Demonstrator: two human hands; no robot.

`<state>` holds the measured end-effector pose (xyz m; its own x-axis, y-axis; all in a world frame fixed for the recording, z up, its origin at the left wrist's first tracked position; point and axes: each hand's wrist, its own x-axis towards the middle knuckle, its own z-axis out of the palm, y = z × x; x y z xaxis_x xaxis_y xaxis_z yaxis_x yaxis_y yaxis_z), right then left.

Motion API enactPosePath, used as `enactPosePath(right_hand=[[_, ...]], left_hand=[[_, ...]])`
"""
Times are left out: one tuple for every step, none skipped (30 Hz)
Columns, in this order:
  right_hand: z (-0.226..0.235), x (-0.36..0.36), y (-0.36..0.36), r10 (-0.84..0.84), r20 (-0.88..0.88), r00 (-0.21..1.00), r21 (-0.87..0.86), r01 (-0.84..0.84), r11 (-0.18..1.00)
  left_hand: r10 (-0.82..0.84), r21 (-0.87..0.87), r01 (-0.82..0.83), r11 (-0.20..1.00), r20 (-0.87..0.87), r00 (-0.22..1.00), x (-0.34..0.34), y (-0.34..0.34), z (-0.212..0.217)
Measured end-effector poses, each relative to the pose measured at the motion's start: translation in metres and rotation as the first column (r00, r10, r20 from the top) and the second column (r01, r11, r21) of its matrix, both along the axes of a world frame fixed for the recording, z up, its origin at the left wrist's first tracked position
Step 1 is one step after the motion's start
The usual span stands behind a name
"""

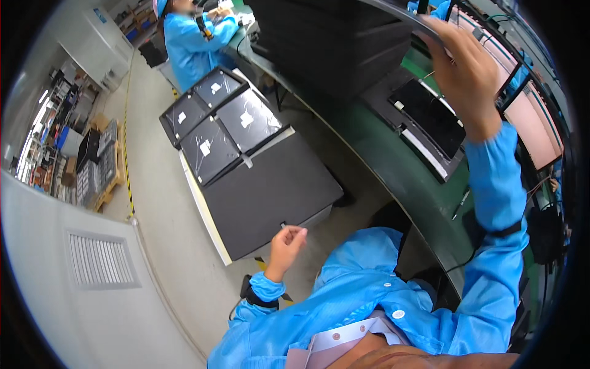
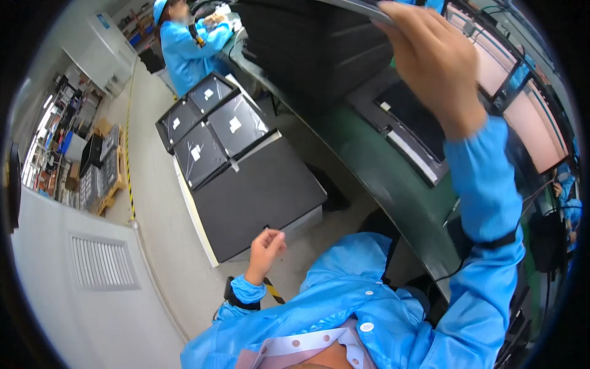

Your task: Inspecting, marking, and organizing electronic tablets on an assembly line.

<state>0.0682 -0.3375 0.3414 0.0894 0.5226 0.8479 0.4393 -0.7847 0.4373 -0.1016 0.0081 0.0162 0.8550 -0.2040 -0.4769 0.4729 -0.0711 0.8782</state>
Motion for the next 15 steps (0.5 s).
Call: enactPosePath(right_hand=[[-0.014,-0.022,0.008,0.068,-0.025,0.997,0.102,-0.065,0.993],[-0.034,-0.045,0.019,0.108,-0.129,0.986,0.272,-0.069,0.960],[-0.055,-0.065,0.033,0.138,-0.271,0.953,0.480,0.009,0.877],[-0.074,-0.079,0.042,0.434,-0.417,0.799,0.700,-0.023,0.714],[-0.093,-0.086,0.049,0.701,-0.456,0.548,0.872,0.118,0.476],[-0.120,-0.084,0.061,0.815,-0.420,0.400,0.906,0.241,0.348],[-0.150,-0.080,0.074,0.884,-0.374,0.280,0.865,0.449,0.224],[-0.182,-0.084,0.089,0.962,-0.203,0.183,0.844,0.531,0.078],[-0.213,-0.086,0.103,0.984,-0.065,0.164,0.713,0.698,-0.069],[-0.239,-0.082,0.108,0.995,-0.043,0.095,0.682,0.731,-0.041],[-0.264,-0.078,0.112,0.993,-0.083,0.083,0.571,0.821,-0.021],[-0.284,-0.073,0.114,0.999,-0.034,0.033,0.581,0.814,-0.007],[-0.303,-0.068,0.114,0.998,-0.058,0.039,0.515,0.857,-0.004],[-0.319,-0.064,0.114,0.997,-0.075,0.005,0.505,0.862,0.034],[-0.334,-0.059,0.115,0.997,-0.074,-0.004,0.485,0.874,0.039]], left_hand=[[0.039,0.009,-0.039,0.999,-0.014,0.999,0.001,0.001,0.003],[-0.133,0.487,-0.123,0.864,0.458,0.879,0.007,0.003,0.006],[-0.498,0.753,-0.404,0.519,0.651,0.572,0.012,0.005,0.006],[-0.493,0.748,-0.403,0.528,0.656,0.571,0.019,0.008,0.004],[-0.526,0.802,-0.388,0.454,0.593,0.610,0.028,0.010,0.001],[-0.543,0.878,-0.302,0.372,0.470,0.696,0.033,0.011,-0.003],[-0.556,0.851,-0.366,0.376,0.524,0.645,0.035,0.012,-0.008],[-0.518,0.854,-0.339,0.395,0.512,0.686,0.036,0.011,-0.013],[-0.489,0.838,-0.334,0.432,0.529,0.693,0.037,0.013,-0.018],[-0.430,0.819,-0.314,0.480,0.532,0.729,0.040,0.016,-0.022],[-0.436,0.822,-0.313,0.476,0.529,0.728,0.041,0.022,-0.025],[-0.316,0.696,-0.296,0.654,0.607,0.729,0.044,0.030,-0.026],[-0.187,0.555,-0.243,0.796,0.607,0.773,0.047,0.036,-0.026],[-0.167,0.529,-0.217,0.820,0.584,0.794,0.049,0.039,-0.025],[-0.205,0.514,-0.219,0.830,0.645,0.736,0.049,0.040,-0.023]])
